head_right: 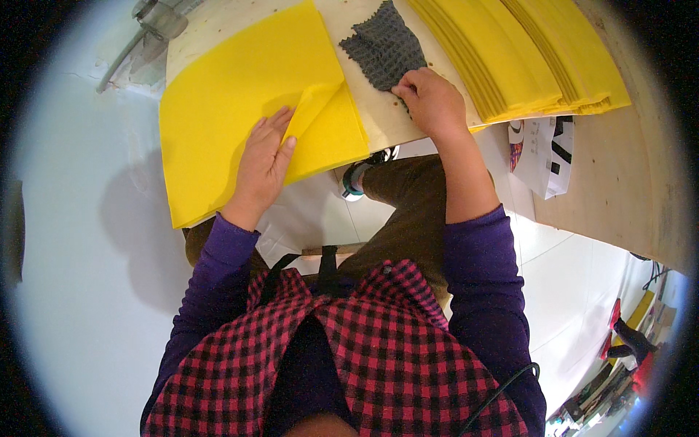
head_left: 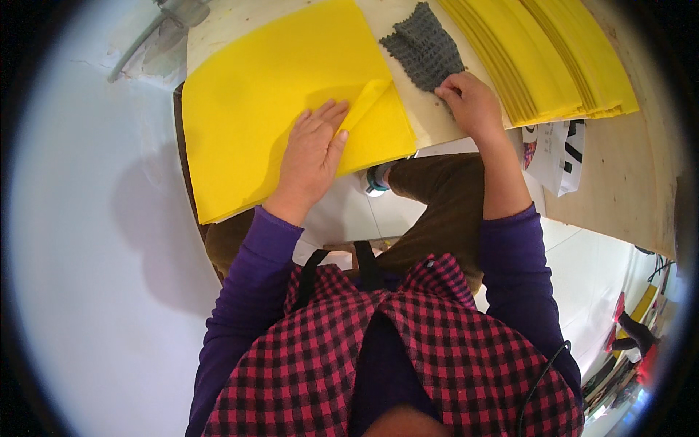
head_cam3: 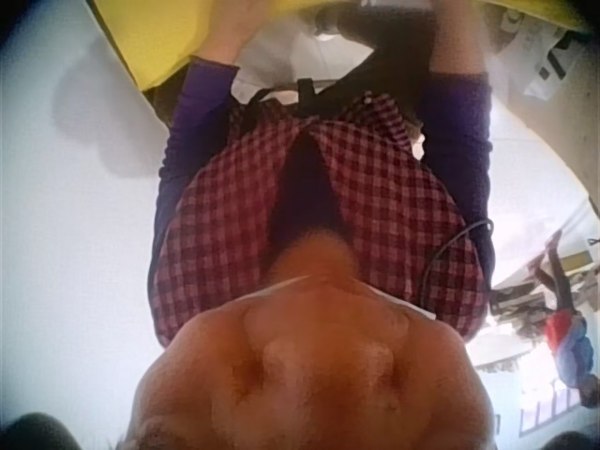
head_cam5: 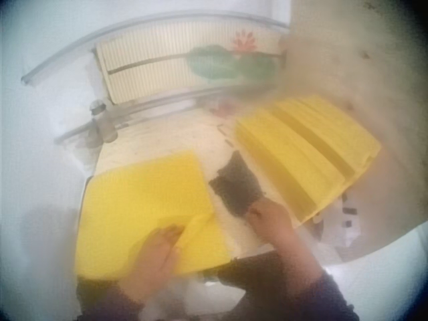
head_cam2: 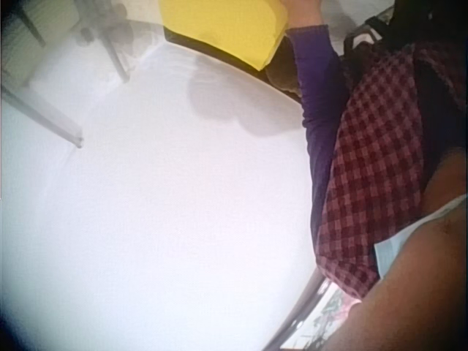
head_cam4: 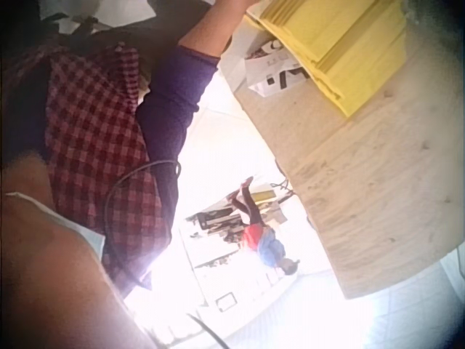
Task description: The person folds yellow sheets on a wooden table, aligning edges and pressing creases. They repeatedly pick up sheets, fold them in half, and stack them on the table.
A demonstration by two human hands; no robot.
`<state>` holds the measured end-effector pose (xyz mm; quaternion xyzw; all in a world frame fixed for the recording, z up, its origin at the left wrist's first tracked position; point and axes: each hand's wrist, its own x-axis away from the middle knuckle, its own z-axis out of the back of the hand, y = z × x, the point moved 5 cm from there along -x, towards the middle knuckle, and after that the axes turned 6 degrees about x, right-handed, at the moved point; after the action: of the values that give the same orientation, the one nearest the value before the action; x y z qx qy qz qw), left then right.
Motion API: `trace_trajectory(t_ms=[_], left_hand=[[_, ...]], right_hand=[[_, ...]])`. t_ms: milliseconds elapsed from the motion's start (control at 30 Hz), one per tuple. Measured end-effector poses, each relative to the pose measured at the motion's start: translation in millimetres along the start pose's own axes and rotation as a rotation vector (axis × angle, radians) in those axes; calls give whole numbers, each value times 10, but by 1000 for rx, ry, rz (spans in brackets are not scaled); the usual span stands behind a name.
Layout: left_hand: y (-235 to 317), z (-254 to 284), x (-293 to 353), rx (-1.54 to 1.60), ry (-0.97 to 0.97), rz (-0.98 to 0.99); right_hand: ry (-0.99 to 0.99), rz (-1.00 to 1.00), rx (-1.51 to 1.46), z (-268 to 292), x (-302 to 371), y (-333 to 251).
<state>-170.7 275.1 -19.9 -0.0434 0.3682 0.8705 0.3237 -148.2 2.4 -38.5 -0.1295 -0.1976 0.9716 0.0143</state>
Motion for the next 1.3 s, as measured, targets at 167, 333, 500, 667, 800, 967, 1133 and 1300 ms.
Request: trace_trajectory(t_ms=[167,333,500,667,800,967,1133,1300], left_hand=[[-6,4,-7,13,8,-7],[-26,-7,-9,16,0,-2],[-20,5,-8,15,10,-5],[-16,3,-16,30,15,-2],[-19,6,-22,19,8,-8],[-26,6,-26,28,-36,-11],[10,25,-20,1,-65,-42],[19,7,-21,-50,-92,-36]], right_hand=[[122,32,-220,59,36,-43],[-230,195,-766,-12,194,-346],[-354,231,-744,-148,279,-543],[-346,241,-703,-184,228,-557],[-325,247,-656,-122,202,-612],[-251,369,-568,33,141,-741],[-257,384,-498,74,37,-800],[-223,407,-545,97,-17,-863]])
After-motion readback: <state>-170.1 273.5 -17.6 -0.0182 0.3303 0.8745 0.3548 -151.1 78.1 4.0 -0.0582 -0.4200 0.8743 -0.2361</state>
